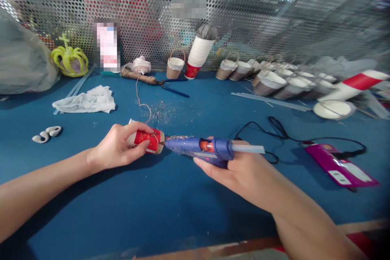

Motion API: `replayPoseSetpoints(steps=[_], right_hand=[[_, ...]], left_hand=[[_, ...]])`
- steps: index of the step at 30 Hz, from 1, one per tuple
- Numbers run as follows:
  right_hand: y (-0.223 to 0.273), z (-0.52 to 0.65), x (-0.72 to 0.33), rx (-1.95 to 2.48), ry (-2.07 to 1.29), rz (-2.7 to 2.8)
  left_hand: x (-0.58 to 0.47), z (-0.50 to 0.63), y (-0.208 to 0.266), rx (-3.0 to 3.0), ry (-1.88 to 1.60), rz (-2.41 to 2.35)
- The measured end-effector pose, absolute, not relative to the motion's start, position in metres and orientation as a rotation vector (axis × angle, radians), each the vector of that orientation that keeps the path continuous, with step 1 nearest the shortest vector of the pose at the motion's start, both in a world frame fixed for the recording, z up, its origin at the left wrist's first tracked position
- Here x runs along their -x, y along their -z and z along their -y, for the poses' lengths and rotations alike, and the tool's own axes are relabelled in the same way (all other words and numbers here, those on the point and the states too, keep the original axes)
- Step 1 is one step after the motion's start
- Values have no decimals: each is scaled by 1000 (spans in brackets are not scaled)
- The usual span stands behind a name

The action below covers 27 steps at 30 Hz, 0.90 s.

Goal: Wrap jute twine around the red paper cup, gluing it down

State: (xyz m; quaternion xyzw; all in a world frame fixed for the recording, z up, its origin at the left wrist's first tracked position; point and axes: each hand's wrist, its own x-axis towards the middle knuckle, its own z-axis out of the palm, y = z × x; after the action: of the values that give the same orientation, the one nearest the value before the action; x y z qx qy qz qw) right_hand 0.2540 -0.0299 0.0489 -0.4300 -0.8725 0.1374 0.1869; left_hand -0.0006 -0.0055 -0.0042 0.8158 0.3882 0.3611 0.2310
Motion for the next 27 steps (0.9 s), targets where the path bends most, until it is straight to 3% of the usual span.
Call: replayPoseSetpoints(steps=[7,27], right_hand=[[-50,27,-253,1218,-359,2425],[-50,16,-248,1403,-708,2273]], left_hand=[[2,6,6,-2322,-1021,-980],[3,5,5,-2468,-1033,-903]])
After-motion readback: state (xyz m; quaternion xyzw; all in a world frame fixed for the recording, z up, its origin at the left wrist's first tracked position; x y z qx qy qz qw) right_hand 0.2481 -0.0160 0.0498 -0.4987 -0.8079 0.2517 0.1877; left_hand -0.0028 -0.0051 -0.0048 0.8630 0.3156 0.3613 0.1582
